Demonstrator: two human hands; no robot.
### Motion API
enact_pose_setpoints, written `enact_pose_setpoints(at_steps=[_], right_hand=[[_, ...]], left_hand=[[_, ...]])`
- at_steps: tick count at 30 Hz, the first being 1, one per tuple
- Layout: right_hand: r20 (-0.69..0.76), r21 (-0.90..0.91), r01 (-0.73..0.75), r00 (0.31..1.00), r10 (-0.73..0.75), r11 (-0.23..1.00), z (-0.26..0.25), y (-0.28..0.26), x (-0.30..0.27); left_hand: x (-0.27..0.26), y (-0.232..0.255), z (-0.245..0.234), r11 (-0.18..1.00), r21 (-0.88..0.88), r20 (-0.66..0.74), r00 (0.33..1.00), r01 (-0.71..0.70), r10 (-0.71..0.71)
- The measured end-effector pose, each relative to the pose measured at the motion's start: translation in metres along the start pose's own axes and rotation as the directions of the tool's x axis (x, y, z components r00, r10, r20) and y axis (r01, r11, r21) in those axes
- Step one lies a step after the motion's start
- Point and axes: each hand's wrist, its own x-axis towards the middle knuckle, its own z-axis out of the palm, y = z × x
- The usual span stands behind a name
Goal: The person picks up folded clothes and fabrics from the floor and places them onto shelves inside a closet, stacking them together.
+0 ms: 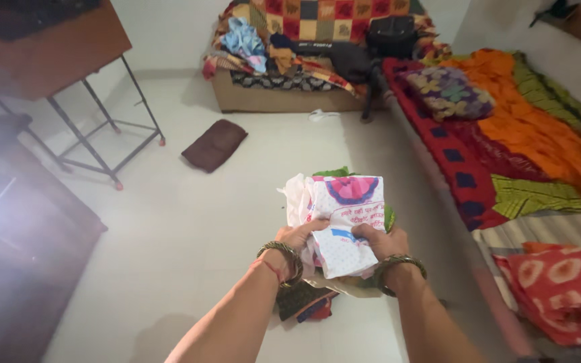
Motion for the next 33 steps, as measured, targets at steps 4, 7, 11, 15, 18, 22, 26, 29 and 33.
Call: enact_pose_setpoints(at_steps=[4, 7, 11, 15, 18, 22, 26, 29, 33], right_hand=[[-0.014, -0.011, 0.052, 0.999, -0.052, 0.999, -0.014, -0.03, -0.019], [0.002, 0.051, 0.069, 0.998, -0.069, 0.996, -0.026, -0.047, -0.032], [-0.005, 0.119, 0.105, 0.994, -0.105, 0.987, -0.045, -0.067, -0.048], [-0.05, 0.109, 0.088, 0.995, -0.083, 0.99, -0.069, -0.084, -0.063], [-0.034, 0.179, 0.09, 0.996, -0.085, 0.98, -0.088, -0.094, -0.072], [-0.098, 0.203, 0.111, 0.991, -0.093, 0.973, -0.11, -0.107, -0.084], [-0.218, 0.136, 0.081, 0.975, -0.05, 0.987, -0.13, -0.122, -0.101], [-0.276, 0.128, 0.071, 0.961, -0.033, 0.989, -0.147, -0.127, -0.112], [-0.269, 0.225, 0.228, 0.949, -0.165, 0.947, -0.162, -0.123, -0.113]], left_hand=[[-0.023, 0.017, 0.022, 0.997, -0.018, 0.089, 0.993, -0.078, 0.08], [-0.035, 0.027, 0.039, 0.997, -0.001, 0.077, 0.994, -0.073, 0.073], [-0.054, 0.035, 0.063, 0.993, 0.009, 0.106, 0.987, -0.118, 0.117], [-0.07, 0.039, 0.092, 0.996, -0.087, 0.163, 0.986, -0.02, 0.034], [-0.079, 0.04, 0.112, 0.998, -0.045, 0.175, 0.983, -0.051, 0.058], [-0.087, 0.038, 0.14, 0.995, -0.016, 0.192, 0.976, -0.098, 0.099], [-0.093, 0.042, 0.163, 0.989, 0.087, 0.24, 0.966, -0.116, 0.093], [-0.099, 0.043, 0.178, 0.971, 0.191, 0.268, 0.959, -0.143, 0.089], [-0.104, 0.041, 0.196, 0.956, 0.25, 0.348, 0.936, -0.153, 0.058]])
